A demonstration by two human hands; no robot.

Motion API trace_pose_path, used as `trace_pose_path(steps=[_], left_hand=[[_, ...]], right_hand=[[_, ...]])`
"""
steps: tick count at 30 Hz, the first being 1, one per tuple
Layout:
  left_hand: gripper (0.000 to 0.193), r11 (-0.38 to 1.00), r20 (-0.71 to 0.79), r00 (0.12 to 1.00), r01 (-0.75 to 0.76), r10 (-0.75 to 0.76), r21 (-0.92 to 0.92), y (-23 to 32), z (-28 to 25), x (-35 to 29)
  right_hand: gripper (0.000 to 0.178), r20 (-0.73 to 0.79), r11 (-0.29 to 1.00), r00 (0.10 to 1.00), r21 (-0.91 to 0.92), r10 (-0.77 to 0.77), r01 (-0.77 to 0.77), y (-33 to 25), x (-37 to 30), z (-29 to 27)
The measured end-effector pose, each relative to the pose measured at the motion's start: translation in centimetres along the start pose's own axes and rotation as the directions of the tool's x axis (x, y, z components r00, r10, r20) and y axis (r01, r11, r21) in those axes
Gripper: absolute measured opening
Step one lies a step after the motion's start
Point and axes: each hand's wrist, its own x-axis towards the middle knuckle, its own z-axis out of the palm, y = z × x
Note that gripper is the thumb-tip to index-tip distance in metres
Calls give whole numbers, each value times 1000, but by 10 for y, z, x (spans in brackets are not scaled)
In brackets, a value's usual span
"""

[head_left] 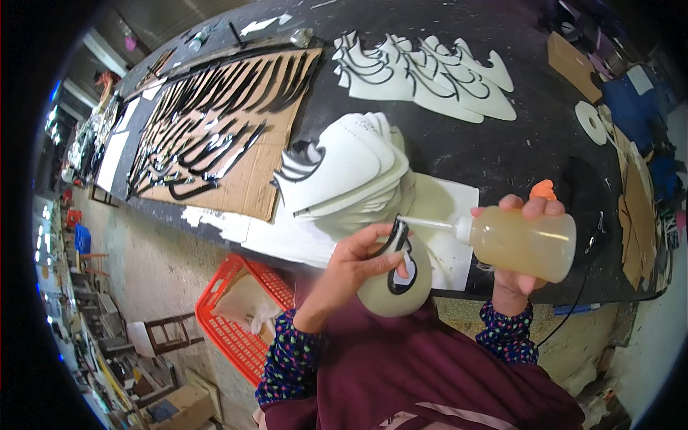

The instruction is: Applying glue to the edges of shoe upper components using a nozzle bottle in a factory setting.

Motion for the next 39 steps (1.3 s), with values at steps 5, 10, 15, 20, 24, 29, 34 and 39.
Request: trace_pose_path(steps=[5, 10, 15, 20, 24, 29, 34, 39], left_hand=[[30, 972, 25, 996, 77, -85, 220, 19, 9, 8], [28, 960, -150, 987, -20, 64, 281, 73, 25, 46], [29, 810, -21, 942, -275, 334, 518, 153, 50, 151], [34, 829, 147, 883, -470, 446, 302, 192, 89, 296], [24, 779, 22, 778, -627, 627, -9, 163, 96, 418], [15, 309, 79, 922, -207, 378, 928, 55, 43, 521], [11, -567, 460, 882, -327, 104, 756, 20, -3, 532], [19, 255, 439, 896, -441, 66, 861, 96, -13, 449]], right_hand=[[76, -251, 991, 968, -132, -2, -32, 3, 4, -29], [62, -432, 995, 901, -97, -50, 9, 12, 10, -88], [57, -529, 1000, 849, -1, -2, 2, 31, 7, -137], [59, -595, 961, 794, 273, 125, 53, 32, 2, -159], [62, -523, 978, 845, 209, 112, 0, 26, 4, -161], [65, -514, 964, 842, 266, 162, -23, 25, 9, -162], [66, -501, 963, 855, 270, 137, 4, 31, 11, -165], [65, -502, 975, 855, 222, 129, -16, 33, 7, -160]])
